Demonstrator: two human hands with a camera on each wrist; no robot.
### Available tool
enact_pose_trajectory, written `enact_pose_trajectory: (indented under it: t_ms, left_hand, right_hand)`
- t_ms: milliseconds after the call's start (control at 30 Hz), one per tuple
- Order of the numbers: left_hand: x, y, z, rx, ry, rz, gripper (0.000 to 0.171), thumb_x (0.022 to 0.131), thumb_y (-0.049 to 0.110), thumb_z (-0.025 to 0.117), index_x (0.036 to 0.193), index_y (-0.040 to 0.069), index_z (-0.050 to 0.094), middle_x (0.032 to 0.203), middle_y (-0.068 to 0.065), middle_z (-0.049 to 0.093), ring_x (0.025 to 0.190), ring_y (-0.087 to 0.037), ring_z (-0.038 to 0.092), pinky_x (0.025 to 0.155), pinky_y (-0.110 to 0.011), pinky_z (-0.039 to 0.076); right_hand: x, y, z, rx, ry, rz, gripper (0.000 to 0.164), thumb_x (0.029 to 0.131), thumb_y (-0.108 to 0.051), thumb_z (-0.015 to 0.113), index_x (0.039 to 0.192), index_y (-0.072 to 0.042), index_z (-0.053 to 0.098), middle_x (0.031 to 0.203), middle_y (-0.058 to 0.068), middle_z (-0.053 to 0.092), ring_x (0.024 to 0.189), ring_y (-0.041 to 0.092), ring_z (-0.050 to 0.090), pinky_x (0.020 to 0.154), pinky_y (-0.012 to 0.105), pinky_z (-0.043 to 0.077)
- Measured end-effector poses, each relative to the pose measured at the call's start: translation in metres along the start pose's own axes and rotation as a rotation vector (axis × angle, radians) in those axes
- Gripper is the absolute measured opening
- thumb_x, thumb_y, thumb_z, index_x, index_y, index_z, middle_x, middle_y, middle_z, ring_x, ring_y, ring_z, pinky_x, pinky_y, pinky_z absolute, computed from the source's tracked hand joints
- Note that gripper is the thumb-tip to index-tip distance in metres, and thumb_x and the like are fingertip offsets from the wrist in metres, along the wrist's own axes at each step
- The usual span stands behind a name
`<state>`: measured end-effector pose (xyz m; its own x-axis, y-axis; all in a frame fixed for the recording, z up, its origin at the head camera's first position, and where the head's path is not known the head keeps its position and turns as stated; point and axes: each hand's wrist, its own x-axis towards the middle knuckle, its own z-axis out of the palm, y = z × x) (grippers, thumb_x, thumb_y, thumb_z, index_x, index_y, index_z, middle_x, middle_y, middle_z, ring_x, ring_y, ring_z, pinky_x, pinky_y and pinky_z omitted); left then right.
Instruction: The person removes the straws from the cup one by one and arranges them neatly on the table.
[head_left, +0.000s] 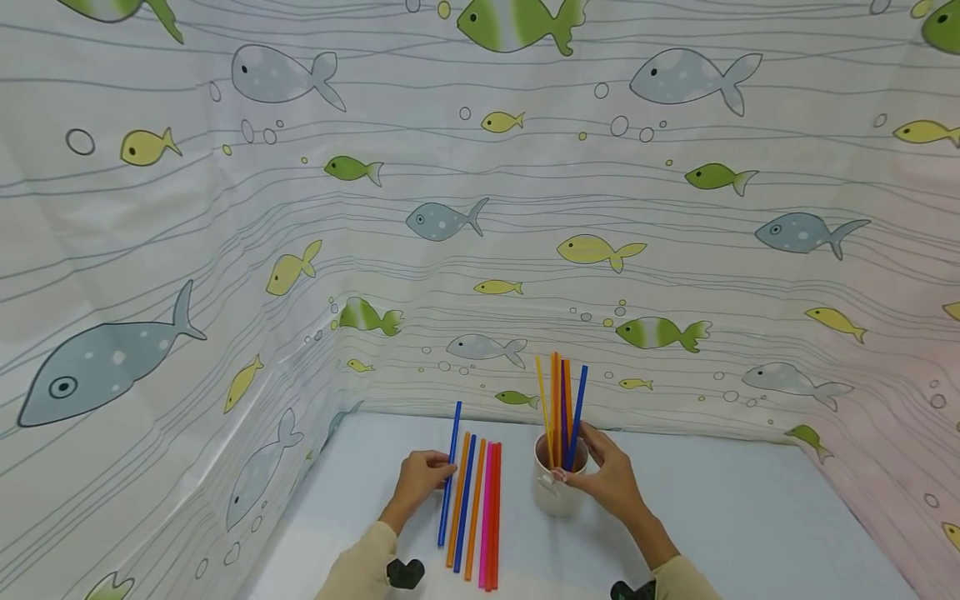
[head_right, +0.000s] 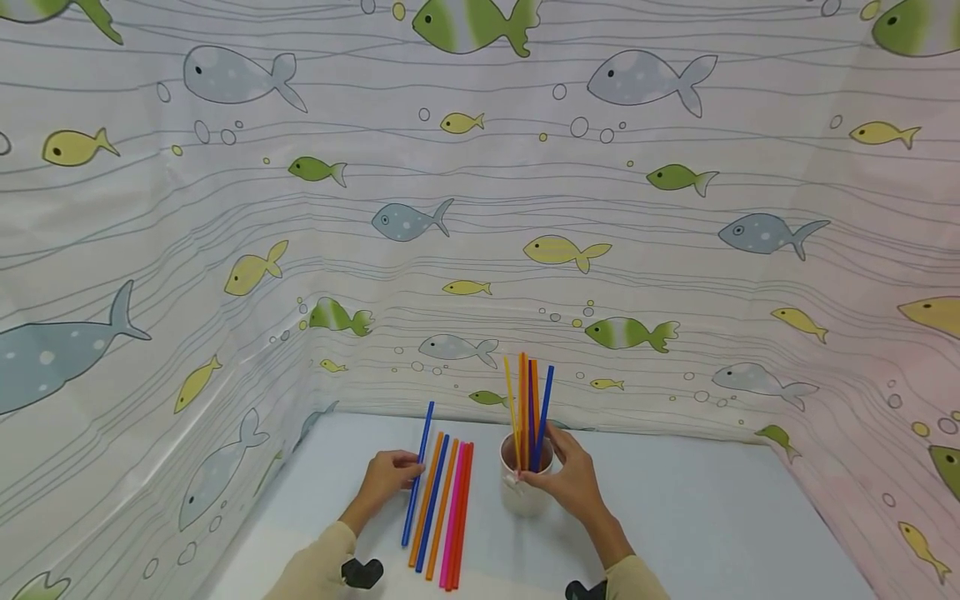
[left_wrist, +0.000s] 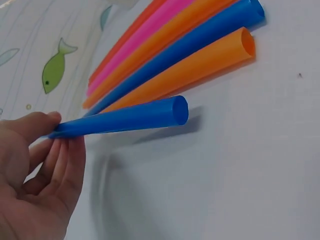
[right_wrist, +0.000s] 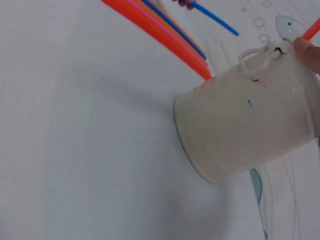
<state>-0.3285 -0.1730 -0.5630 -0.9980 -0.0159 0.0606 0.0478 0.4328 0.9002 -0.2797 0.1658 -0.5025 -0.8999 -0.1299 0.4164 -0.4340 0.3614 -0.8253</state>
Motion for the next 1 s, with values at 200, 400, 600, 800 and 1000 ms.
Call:
enact_pose_trajectory:
  t_ms: [200,400,600,800,1000]
  left_hand:
    - [-0.005,-0.006,-0.001,0.045,0.004,-0.006,0.028,0.083,0.011,0.078,0.101,-0.009,0.069,0.083,-0.008,0.069,0.070,-0.015,0.063,0.063,-0.030,0.059]
    - [-0.007,-0.012,0.001,0.074,0.007,-0.010,0.027,0.082,0.012,0.079,0.099,-0.006,0.070,0.081,-0.007,0.068,0.066,-0.014,0.061,0.061,-0.029,0.058]
    - [-0.011,-0.016,0.001,0.075,-0.001,-0.006,0.027,0.082,0.012,0.079,0.098,-0.007,0.069,0.079,-0.007,0.068,0.064,-0.014,0.063,0.060,-0.029,0.058]
    - [-0.012,-0.017,0.001,0.061,-0.011,-0.009,0.029,0.080,0.012,0.080,0.098,-0.008,0.068,0.078,-0.007,0.069,0.063,-0.014,0.064,0.058,-0.028,0.058]
    - [-0.011,-0.018,0.000,0.072,-0.015,-0.014,0.030,0.079,0.013,0.081,0.097,-0.007,0.069,0.078,-0.007,0.070,0.064,-0.014,0.065,0.056,-0.028,0.058]
  right_hand:
    - [-0.001,0.001,0.001,0.000,0.002,0.003,0.091,0.071,-0.011,0.088,0.147,0.002,0.038,0.143,0.022,0.046,0.133,0.037,0.043,0.102,0.040,0.037]
    - [0.000,0.004,0.002,-0.005,0.004,-0.009,0.091,0.071,-0.009,0.087,0.146,0.003,0.038,0.143,0.023,0.046,0.133,0.038,0.042,0.102,0.040,0.036]
    - [0.005,0.037,0.008,-0.006,0.025,0.015,0.095,0.069,-0.017,0.090,0.149,-0.010,0.039,0.144,0.014,0.047,0.134,0.034,0.042,0.103,0.039,0.036]
    - [0.005,0.040,0.007,0.001,0.021,0.008,0.096,0.067,-0.030,0.090,0.149,-0.015,0.041,0.144,0.009,0.048,0.134,0.031,0.043,0.103,0.037,0.037]
    - [0.005,0.039,0.007,0.014,0.011,0.006,0.096,0.067,-0.033,0.090,0.148,-0.013,0.041,0.144,0.008,0.047,0.134,0.030,0.043,0.104,0.034,0.037]
